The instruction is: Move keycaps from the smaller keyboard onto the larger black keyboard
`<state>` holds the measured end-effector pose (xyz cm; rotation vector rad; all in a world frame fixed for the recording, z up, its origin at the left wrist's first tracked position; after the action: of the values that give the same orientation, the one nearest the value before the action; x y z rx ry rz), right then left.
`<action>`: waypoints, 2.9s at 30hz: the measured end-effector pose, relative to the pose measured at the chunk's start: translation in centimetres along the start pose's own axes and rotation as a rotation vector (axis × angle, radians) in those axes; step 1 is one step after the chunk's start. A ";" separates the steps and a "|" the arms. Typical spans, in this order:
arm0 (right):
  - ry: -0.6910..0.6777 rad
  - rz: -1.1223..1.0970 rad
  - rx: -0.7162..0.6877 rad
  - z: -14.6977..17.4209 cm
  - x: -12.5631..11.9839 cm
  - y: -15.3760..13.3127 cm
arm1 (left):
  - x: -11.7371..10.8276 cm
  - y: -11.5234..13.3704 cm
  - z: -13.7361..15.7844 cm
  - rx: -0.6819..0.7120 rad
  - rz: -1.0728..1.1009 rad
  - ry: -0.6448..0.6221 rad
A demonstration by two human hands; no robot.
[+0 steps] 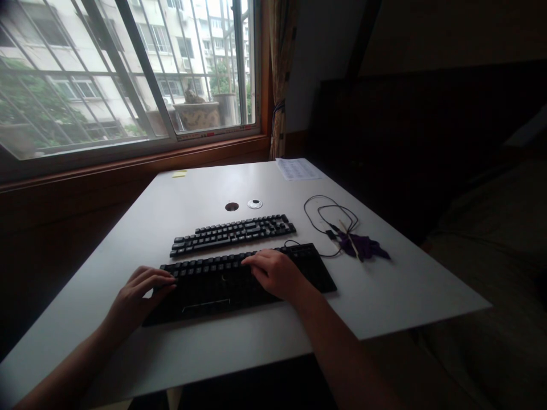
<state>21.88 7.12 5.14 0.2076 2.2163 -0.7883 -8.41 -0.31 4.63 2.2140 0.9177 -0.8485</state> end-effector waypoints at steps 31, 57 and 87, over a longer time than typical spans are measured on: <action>-0.013 -0.012 0.014 0.0 0.1 0.2 | 0.0 1.1 0.3 0.067 -0.140 -0.050; -0.007 -0.012 0.013 0.0 0.2 0.2 | 1.3 2.9 0.5 0.129 -0.295 -0.185; -0.024 -0.003 0.021 0.0 0.4 0.5 | 1.1 3.3 -0.2 0.121 -0.269 -0.167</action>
<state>21.77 7.47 4.57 0.2042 2.1873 -0.8118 -5.27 -1.69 4.82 2.1089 1.1227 -1.2225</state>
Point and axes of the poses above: each hand's wrist, its own z-axis away from the middle knuckle, its own x-axis out of the palm, y = z × x, the point moved 8 cm from there along -z, towards the middle knuckle, and after that the axes turned 1 degree about -y, right-handed, at the moved point
